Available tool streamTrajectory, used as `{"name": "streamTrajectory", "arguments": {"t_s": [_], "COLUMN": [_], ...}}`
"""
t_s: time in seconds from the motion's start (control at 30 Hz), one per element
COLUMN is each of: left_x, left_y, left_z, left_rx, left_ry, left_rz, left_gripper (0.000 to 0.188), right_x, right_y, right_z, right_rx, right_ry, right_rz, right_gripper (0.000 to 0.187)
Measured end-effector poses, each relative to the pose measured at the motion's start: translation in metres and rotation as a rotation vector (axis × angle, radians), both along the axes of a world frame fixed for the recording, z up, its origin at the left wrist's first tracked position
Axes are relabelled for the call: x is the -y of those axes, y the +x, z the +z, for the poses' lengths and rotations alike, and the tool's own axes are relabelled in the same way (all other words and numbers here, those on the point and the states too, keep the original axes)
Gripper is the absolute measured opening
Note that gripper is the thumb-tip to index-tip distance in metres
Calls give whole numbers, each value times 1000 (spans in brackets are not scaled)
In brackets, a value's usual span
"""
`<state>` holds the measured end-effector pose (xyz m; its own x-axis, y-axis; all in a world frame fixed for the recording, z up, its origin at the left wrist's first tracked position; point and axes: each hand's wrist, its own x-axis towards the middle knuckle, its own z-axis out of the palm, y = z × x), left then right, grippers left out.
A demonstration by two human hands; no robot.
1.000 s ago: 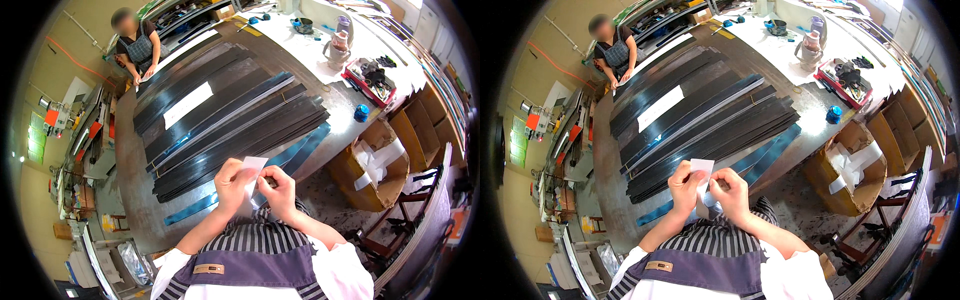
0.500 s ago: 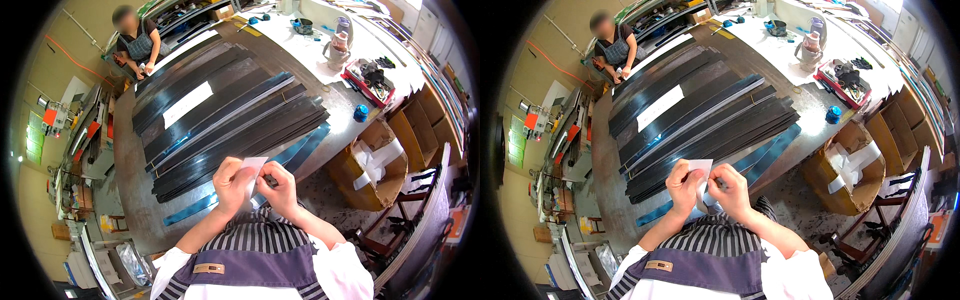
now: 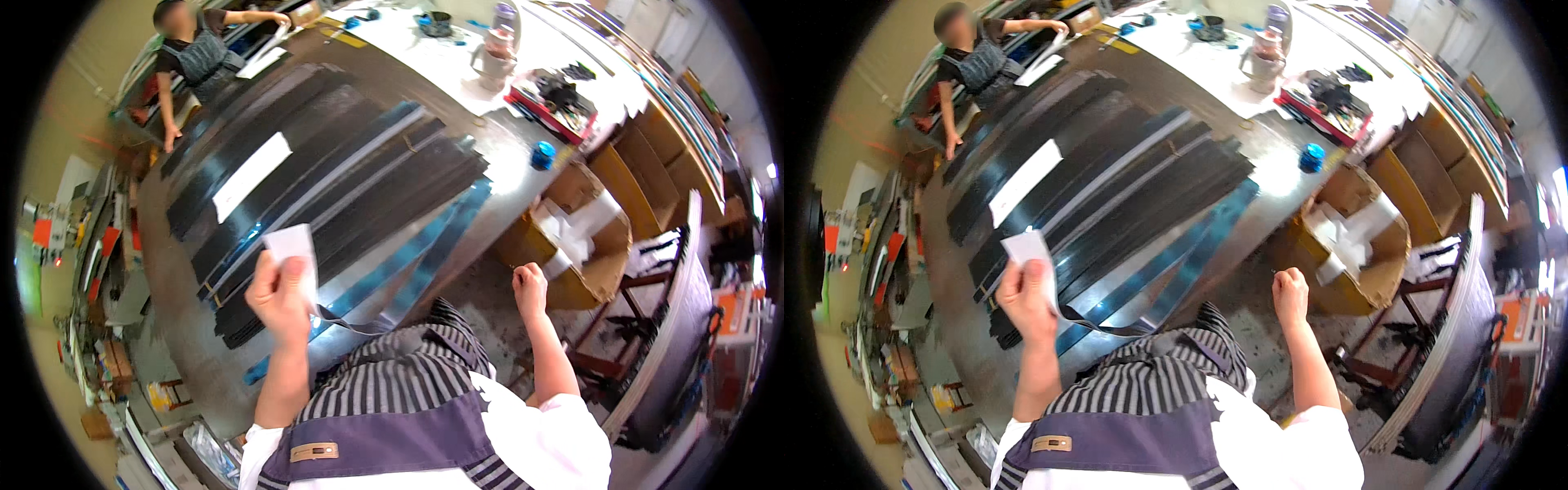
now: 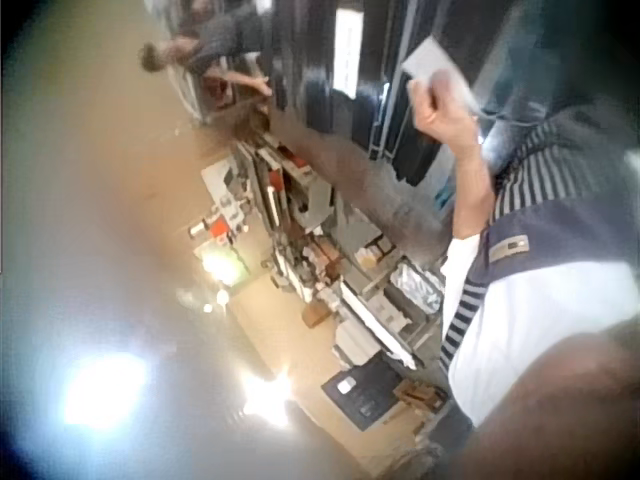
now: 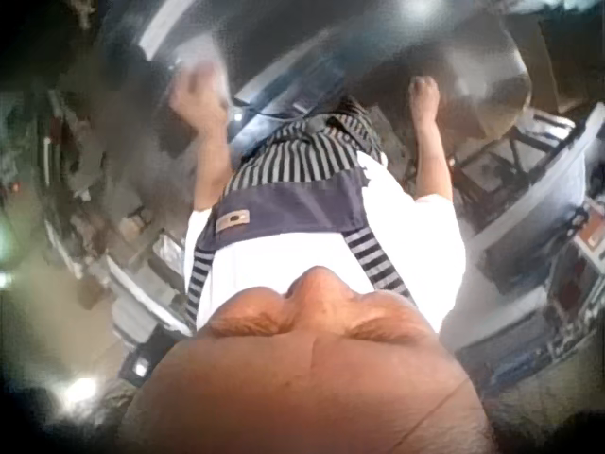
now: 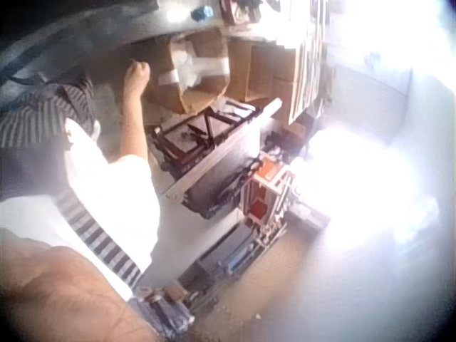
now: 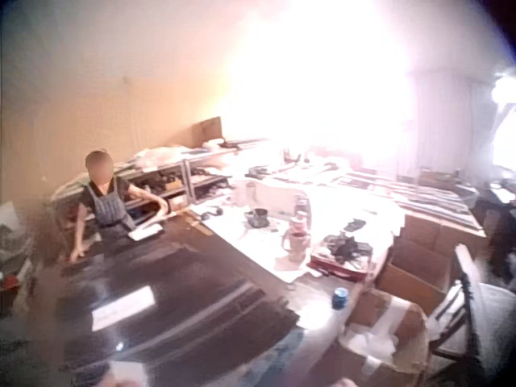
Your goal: The person applies blue tape to the edges of long, dark metal sheets on a workbench. They then place white paper strips over the taped areas and smooth them down. The person repeats this process for multiple sheets, handling them one at a time.
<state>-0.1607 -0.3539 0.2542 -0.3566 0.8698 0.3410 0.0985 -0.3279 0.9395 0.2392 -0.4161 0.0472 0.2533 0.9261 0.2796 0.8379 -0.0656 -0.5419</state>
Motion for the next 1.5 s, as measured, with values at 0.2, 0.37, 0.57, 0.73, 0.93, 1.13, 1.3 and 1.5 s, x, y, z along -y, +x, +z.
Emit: {"name": "streamTrajectory", "arguments": {"t_s": [0.2, 0.37, 0.57, 0.73, 0.93, 1.13, 1.3, 1.5], "left_x": [-11, -30, -61, -92, -75, -85, -97, -107], "left_y": [-23, -4, 50, 66, 17, 67, 95, 122], "left_z": [-4, 9, 25, 20, -111, -156, -147, -145], "left_rx": [-4, -25, -114, -17, 91, -34, 112, 164], "left_ry": [-11, -32, -27, -77, -590, -796, -760, -757], "left_rz": [-74, -60, -234, -438, -838, -908, -845, -787], "left_gripper": [22, 19, 12, 42, 96, 33, 29, 28], "right_x": [2, -17, -50, -82, -157, -228, -252, -255], "right_y": [37, -46, -186, -205, -162, -74, -34, -2], "right_z": [7, 58, 113, 135, 144, 110, 110, 64], "right_rx": [-215, -483, -577, -834, -1550, -1576, -1461, -1112], "right_ry": [64, 64, 56, -23, -40, 14, 14, -238], "right_rz": [-118, 165, 725, 567, 354, 249, 276, 27], "right_gripper": [8, 15, 52, 16, 12, 13, 20, 29]}}
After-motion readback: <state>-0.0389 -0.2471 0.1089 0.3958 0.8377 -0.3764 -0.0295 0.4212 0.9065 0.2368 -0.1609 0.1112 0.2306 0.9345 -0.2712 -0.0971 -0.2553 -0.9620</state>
